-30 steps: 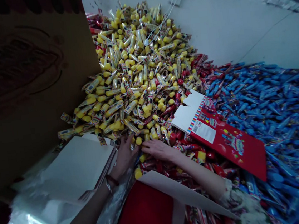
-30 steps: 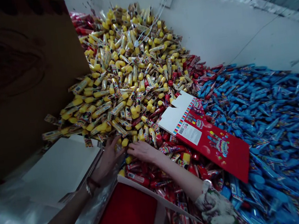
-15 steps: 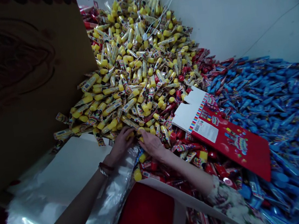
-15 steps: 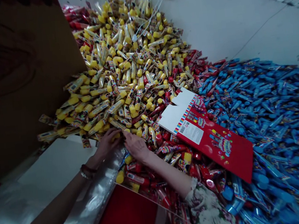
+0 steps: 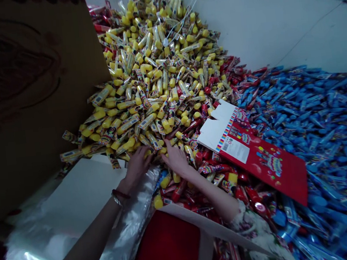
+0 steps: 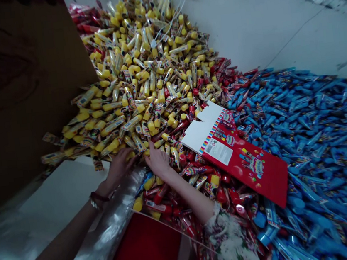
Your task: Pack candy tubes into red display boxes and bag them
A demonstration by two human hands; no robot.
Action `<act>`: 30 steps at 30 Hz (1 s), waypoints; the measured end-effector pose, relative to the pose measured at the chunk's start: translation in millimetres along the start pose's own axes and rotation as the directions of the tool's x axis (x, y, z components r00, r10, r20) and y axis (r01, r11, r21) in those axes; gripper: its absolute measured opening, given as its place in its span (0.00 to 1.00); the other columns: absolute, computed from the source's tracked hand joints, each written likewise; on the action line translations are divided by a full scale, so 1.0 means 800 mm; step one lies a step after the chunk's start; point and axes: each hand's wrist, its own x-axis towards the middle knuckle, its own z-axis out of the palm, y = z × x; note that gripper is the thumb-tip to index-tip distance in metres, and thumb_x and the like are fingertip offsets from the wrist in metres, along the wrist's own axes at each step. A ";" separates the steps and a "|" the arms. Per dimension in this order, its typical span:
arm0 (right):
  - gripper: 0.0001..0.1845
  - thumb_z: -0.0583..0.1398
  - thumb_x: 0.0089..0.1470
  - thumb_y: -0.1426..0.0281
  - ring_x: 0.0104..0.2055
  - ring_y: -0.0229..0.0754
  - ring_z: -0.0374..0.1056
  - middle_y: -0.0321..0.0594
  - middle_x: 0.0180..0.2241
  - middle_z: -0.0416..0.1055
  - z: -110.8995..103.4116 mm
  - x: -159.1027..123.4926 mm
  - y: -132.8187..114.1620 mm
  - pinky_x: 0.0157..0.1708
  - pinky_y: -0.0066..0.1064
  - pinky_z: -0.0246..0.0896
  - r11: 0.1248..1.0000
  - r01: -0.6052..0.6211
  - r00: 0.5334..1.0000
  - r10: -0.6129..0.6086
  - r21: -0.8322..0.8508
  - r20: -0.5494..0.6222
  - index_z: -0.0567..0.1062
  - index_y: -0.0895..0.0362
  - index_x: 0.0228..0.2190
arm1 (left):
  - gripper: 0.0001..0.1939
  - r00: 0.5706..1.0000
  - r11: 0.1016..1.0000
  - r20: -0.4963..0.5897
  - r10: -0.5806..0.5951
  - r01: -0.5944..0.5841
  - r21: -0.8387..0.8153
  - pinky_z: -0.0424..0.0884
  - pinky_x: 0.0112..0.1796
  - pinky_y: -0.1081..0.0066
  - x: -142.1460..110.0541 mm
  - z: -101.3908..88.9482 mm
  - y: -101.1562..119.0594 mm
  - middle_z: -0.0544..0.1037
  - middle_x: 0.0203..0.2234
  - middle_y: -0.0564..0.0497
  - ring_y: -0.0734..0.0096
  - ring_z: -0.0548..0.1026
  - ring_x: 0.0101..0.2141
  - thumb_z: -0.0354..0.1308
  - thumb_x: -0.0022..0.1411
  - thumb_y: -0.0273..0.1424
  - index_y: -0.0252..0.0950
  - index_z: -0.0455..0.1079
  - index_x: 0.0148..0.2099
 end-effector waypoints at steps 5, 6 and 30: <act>0.24 0.56 0.58 0.63 0.44 0.53 0.72 0.53 0.41 0.75 0.009 0.008 -0.012 0.38 0.37 0.63 0.999 -0.013 0.999 0.012 0.035 0.036 0.58 0.60 0.52 | 0.14 0.997 0.999 0.071 0.033 -0.033 0.004 0.71 0.41 0.62 0.007 0.004 -0.001 0.72 0.42 0.43 0.61 0.73 0.40 0.50 0.63 0.37 0.35 0.68 0.45; 0.24 0.57 0.58 0.63 0.44 0.53 0.72 0.53 0.41 0.75 0.010 0.009 -0.014 0.38 0.36 0.62 0.999 -0.017 1.000 0.016 0.050 0.022 0.58 0.60 0.52 | 0.13 0.996 0.999 0.073 0.047 -0.046 -0.006 0.71 0.42 0.62 0.009 0.004 -0.002 0.72 0.42 0.43 0.61 0.73 0.40 0.50 0.62 0.36 0.35 0.68 0.45; 0.18 0.50 0.57 0.56 0.41 0.39 0.66 0.44 0.41 0.66 -0.025 0.016 0.023 0.46 0.33 0.64 0.499 0.309 0.650 0.510 0.810 -0.562 0.58 0.55 0.42 | 0.29 0.975 0.846 0.171 -0.141 0.209 -0.490 0.69 0.34 0.72 -0.006 -0.021 0.093 0.76 0.30 0.52 0.69 0.73 0.31 0.66 0.46 0.45 0.37 0.73 0.49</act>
